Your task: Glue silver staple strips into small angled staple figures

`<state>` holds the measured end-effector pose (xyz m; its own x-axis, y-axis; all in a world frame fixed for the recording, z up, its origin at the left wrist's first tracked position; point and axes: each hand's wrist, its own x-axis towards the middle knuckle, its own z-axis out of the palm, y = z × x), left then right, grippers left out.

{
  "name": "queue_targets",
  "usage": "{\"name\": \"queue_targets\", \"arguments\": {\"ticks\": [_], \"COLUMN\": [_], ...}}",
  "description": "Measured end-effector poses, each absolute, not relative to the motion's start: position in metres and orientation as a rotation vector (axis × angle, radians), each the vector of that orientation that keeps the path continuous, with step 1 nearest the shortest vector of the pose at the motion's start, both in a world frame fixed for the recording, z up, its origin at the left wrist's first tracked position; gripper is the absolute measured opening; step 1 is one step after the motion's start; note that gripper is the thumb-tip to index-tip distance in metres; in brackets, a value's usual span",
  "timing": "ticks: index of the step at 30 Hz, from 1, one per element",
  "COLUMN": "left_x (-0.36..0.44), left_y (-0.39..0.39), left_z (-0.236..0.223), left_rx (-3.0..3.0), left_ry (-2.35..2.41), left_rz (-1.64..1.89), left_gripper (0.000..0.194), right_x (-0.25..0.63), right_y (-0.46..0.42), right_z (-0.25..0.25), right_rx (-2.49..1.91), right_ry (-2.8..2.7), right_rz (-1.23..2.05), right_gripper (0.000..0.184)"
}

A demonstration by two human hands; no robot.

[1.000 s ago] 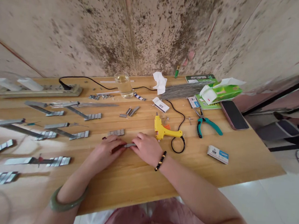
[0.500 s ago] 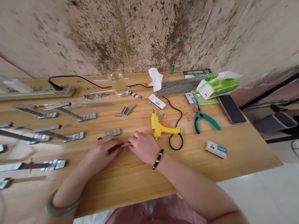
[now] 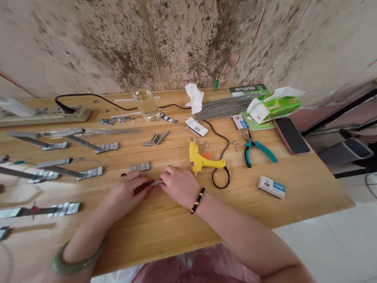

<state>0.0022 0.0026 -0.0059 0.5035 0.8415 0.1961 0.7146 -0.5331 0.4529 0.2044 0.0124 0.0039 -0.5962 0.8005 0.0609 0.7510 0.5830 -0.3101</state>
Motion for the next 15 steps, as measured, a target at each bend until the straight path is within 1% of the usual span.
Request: {"name": "queue_targets", "arguments": {"ticks": [15], "left_x": [0.0046], "left_y": [0.0030], "left_z": [-0.0049], "left_rx": [2.455], "left_ry": [1.324], "left_rz": [0.536], "left_gripper": [0.014], "right_x": [0.2034], "right_y": [0.0111], "right_z": [0.0050], "right_rx": [-1.318], "right_ry": [-2.619], "right_rz": [0.362], "right_gripper": [0.019]}}
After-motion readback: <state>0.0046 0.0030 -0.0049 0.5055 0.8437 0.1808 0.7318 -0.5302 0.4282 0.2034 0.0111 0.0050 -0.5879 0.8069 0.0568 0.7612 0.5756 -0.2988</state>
